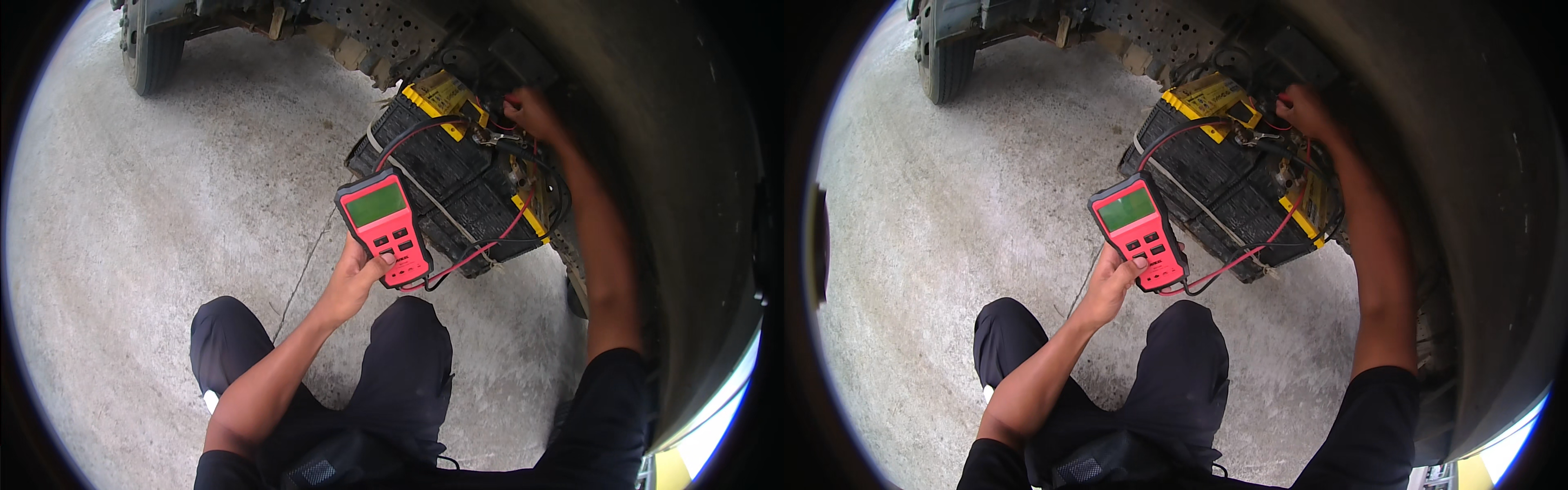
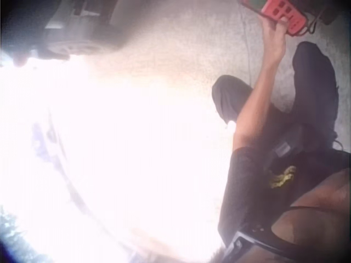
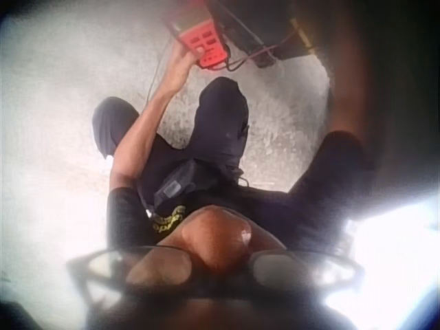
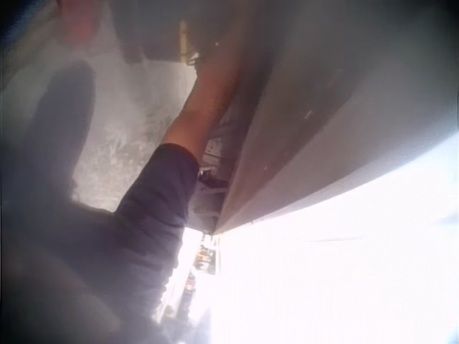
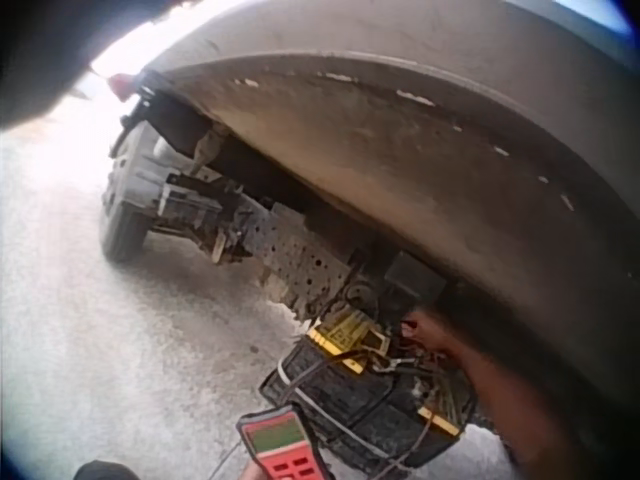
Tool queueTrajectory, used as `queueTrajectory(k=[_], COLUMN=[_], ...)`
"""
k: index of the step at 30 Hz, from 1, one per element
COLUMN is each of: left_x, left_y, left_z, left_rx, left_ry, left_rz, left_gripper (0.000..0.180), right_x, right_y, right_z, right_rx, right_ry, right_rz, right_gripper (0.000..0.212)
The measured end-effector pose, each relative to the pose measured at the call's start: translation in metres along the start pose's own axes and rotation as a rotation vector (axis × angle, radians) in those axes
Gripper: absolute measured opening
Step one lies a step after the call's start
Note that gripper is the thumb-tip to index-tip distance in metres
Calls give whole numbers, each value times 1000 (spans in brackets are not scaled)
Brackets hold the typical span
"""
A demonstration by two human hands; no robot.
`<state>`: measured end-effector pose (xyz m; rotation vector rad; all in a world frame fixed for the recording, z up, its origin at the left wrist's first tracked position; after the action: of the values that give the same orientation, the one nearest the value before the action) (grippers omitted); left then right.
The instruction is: The person kneels beside a vehicle and uses a handheld battery tester to check a multi-cell battery pack. They attach the tester's clamps to the battery terminals, press buttons on the device, and observe the display while adjusting connections.
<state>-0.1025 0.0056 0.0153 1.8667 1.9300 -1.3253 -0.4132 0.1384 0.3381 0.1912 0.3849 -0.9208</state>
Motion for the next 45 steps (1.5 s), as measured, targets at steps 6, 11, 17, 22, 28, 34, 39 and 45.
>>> queueTrajectory(k=[6, 11, 17, 22, 28, 34, 39, 45], left_x=[-9, 10, -7, -2, -7, -10, -4, -13], left_y=[2, -6, 6, 0, 9, -1, 5, 4], left_z=[-1, -9, -9, -11, -10, -30, -24, -36], left_rx=[-22, 42, -33, -8, -41, 72, 71, 101], left_ry=[-40, 59, 49, 83, 43, 99, 101, 75], left_rz=[19, 17, -54, -36, -26, -26, 11, -29], left_gripper=[69, 69, 70, 70, 69, 72, 75, 78], right_x=[-14, -69, -4, -1, 17, -59, -36, -60], right_y=[0, -27, -51, -64, -70, -68, -70, -64], right_z=[21, -17, -42, -44, -56, -52, -58, -51], right_rx=[-160, 1, 147, 211, 165, 35, 129, 172], right_ry=[-332, -344, -203, -93, -53, -296, -169, -359], right_rz=[-208, -302, 154, 184, 226, 201, 257, 138], right_gripper=[60, 62, 53, 50, 47, 52, 46, 41])
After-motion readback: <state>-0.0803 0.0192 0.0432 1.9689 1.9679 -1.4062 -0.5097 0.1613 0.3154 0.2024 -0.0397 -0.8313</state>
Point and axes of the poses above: each hand's wrist, its own y-axis away from the middle knuckle, its own z-axis out of the back of the hand, x = y × z, the point moved 10 cm from there along -y, towards the middle knuckle, and after that the axes turned 15 degrees about x, right-handed, at the moved point
